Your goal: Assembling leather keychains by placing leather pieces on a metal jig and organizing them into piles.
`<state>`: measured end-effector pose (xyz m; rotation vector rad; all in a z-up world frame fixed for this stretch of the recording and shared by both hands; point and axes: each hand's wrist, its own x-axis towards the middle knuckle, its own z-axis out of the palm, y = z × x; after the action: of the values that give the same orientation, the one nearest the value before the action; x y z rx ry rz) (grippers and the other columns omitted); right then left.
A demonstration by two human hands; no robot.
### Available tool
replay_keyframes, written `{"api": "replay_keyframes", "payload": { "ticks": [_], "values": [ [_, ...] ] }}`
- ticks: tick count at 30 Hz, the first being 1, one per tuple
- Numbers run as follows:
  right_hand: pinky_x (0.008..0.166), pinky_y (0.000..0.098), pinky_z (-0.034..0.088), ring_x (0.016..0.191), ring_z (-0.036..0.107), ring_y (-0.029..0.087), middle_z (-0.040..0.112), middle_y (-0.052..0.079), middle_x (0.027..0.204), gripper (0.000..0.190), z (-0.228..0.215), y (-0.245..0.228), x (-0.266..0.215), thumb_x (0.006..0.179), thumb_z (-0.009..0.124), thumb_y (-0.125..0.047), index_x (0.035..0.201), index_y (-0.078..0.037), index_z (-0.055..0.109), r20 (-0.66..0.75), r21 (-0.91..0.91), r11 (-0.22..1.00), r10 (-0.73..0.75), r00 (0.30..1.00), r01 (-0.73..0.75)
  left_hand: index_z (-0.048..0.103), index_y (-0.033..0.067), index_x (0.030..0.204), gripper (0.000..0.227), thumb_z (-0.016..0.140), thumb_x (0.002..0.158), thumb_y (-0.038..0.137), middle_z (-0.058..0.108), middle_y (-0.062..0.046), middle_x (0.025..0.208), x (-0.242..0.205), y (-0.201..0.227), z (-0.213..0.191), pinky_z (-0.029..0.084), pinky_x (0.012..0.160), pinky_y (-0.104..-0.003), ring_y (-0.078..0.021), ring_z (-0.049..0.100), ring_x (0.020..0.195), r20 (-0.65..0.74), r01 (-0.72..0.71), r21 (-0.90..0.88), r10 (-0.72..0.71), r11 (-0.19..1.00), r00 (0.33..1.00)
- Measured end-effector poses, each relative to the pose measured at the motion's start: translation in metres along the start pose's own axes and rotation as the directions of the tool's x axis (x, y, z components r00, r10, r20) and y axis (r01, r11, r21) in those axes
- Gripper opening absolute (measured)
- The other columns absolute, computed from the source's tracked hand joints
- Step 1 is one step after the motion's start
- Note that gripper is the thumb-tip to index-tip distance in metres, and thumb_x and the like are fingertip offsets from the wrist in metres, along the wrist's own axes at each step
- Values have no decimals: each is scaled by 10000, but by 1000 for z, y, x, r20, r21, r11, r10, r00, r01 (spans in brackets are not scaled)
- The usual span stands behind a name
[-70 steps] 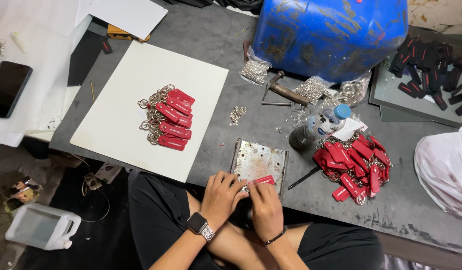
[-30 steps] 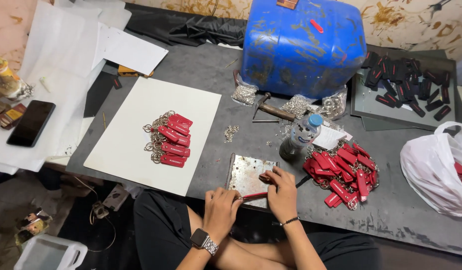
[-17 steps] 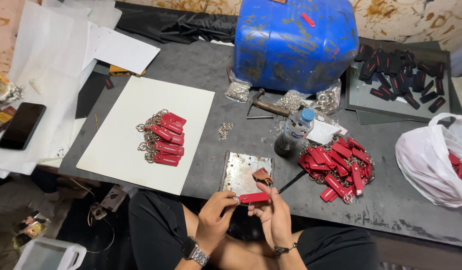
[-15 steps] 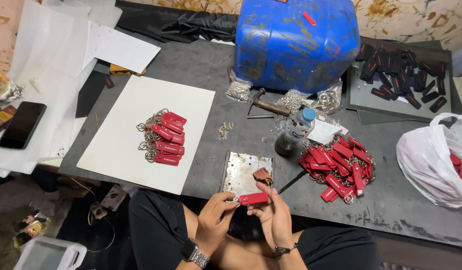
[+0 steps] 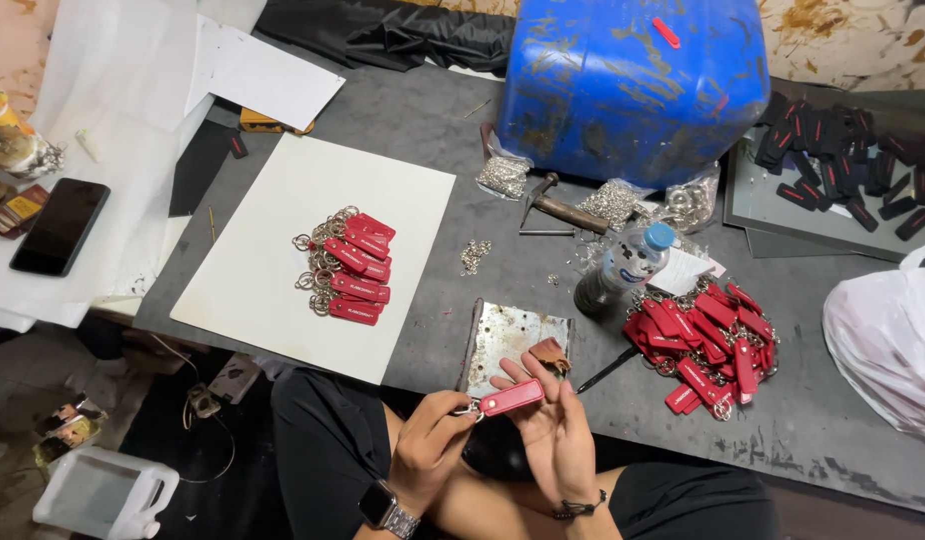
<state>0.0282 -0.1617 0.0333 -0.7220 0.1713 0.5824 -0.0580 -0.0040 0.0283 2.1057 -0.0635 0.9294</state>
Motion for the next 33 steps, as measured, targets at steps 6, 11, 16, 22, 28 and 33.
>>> {"api": "replay_keyframes", "payload": {
  "ticks": [6, 11, 16, 22, 28, 33],
  "values": [
    [978, 479, 496, 1063, 653, 403, 632, 345, 1387, 592, 22, 10, 4, 952, 424, -148, 1473, 130, 475, -114, -276, 960, 8, 993, -40, 777, 105, 936, 119, 786, 823, 140, 646, 42, 532, -19, -14, -5, 406, 393, -229, -62, 485, 410, -31, 536, -60, -539, 842, 842],
    [930, 405, 524, 1045, 686, 319, 701, 295, 1266, 581, 23, 35, 19, 959, 465, -126, 1492, 106, 468, 19, -388, 919, 88, 996, -74, 777, 48, 933, 115, 731, 842, 100, 768, -6, 739, 3, -20, -34, 504, 531, -224, -94, 616, 572, -97, 579, -167, -597, 798, 796],
    [856, 370, 548, 989, 724, 308, 726, 263, 1131, 539, 60, 67, 60, 978, 485, -82, 1483, 106, 488, 77, -416, 902, 164, 983, -118, 776, 56, 920, 115, 715, 871, 141, 771, -23, 821, 49, -57, -76, 520, 592, -248, -123, 632, 623, -181, 549, -53, -549, 834, 816],
    [775, 429, 617, 832, 752, 353, 720, 309, 1184, 790, 93, 117, 136, 945, 619, -147, 1574, 103, 210, 154, -503, 864, 61, 986, 25, 739, 110, 1198, 266, 656, 1008, 278, 717, -139, 1104, 74, -187, -93, 537, 880, -449, -366, 693, 1020, -178, 478, 90, -459, 873, 871],
    [721, 283, 606, 795, 729, 185, 750, 102, 954, 579, 86, 122, 99, 928, 589, -70, 1482, 35, 460, 77, -791, 587, -187, 979, 174, 661, 106, 1258, 339, 608, 975, 284, 648, -69, 1260, 40, -194, -105, 367, 1073, -471, -258, 605, 1145, -230, 505, 356, -450, 787, 863],
    [425, 252, 451, 443, 538, 119, 673, 55, 538, 318, 63, 107, 37, 938, 683, -201, 688, -6, 709, 24, -858, 493, -239, 971, 143, 699, 91, 904, 216, 585, 977, 259, 697, -36, 863, -3, -159, -82, 528, 703, -285, -162, 623, 800, -302, 511, 239, -437, 825, 847]
  ]
}}
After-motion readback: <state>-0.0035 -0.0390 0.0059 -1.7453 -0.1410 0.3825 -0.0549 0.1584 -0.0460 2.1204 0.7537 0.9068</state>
